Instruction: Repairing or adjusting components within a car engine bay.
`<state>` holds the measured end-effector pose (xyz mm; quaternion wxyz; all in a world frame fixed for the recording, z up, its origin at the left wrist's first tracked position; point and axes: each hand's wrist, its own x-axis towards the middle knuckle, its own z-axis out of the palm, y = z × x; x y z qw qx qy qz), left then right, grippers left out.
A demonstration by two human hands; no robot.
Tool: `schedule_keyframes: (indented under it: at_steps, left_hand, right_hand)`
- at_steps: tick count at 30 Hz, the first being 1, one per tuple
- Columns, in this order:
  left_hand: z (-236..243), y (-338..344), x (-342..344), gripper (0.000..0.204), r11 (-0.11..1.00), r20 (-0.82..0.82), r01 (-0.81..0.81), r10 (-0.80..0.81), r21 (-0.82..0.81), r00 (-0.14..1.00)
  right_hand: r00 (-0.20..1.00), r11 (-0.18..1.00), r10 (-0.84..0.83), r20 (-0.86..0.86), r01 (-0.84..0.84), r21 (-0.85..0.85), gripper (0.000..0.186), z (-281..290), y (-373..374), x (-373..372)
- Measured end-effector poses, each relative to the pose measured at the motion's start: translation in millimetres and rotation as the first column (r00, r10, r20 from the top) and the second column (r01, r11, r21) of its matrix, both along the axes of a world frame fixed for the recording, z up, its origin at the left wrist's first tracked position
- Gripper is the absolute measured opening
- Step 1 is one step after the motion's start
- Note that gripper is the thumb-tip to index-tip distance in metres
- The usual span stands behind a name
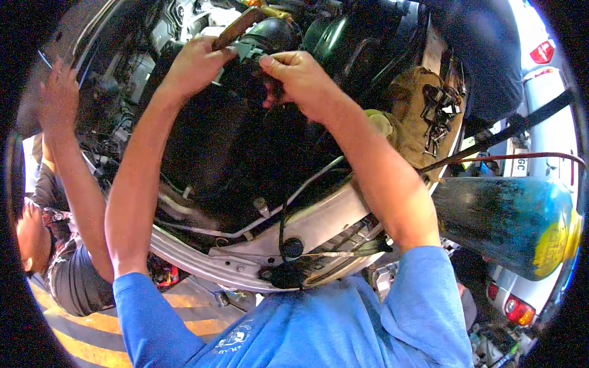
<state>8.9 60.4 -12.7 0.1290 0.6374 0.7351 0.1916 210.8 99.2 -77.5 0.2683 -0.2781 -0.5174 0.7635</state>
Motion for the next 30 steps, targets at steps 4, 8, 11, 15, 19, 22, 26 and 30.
schedule_keyframes:
  at_steps: [4,8,11,15,19,22,26,30]
  left_hand:
    - [-9,8,-15,0.041,0.992,-0.125,0.117,-0.109,0.053,0.986]
    - [-2,15,-17,0.041,0.988,-0.147,0.152,-0.146,0.029,0.978]
    - [8,14,1,0.042,0.994,-0.052,0.075,-0.080,-0.085,0.995]
    - [29,-11,30,0.039,0.993,-0.313,-0.119,0.108,-0.017,0.944]
    - [31,-98,83,0.025,0.994,-0.325,-0.040,0.070,0.097,0.943]
    - [37,-197,144,0.015,0.987,-0.119,0.065,-0.047,0.149,0.992]
    - [47,-286,223,0.025,0.908,0.082,0.257,-0.244,-0.332,0.966]
    - [26,-295,282,0.032,0.749,0.039,0.359,-0.408,-0.557,0.912]
  right_hand:
    - [0.996,0.996,0.067,-0.067,-0.070,-0.055,0.028,-5,12,-3]
    - [0.994,0.994,0.100,-0.048,-0.098,0.040,0.029,-3,13,0]
    - [0.994,0.992,0.060,0.091,-0.069,0.106,0.038,7,4,1]
    - [0.977,0.960,-0.138,0.162,0.092,0.265,0.051,26,-29,15]
    - [0.943,0.687,-0.302,0.137,0.116,0.717,0.065,34,-87,86]
    - [0.989,0.845,-0.046,0.142,-0.037,0.533,0.073,42,-148,166]
    - [0.963,0.926,0.249,0.108,-0.269,0.264,0.066,58,-220,237]
    - [0.848,0.583,0.223,0.481,-0.511,0.631,0.043,44,-266,271]
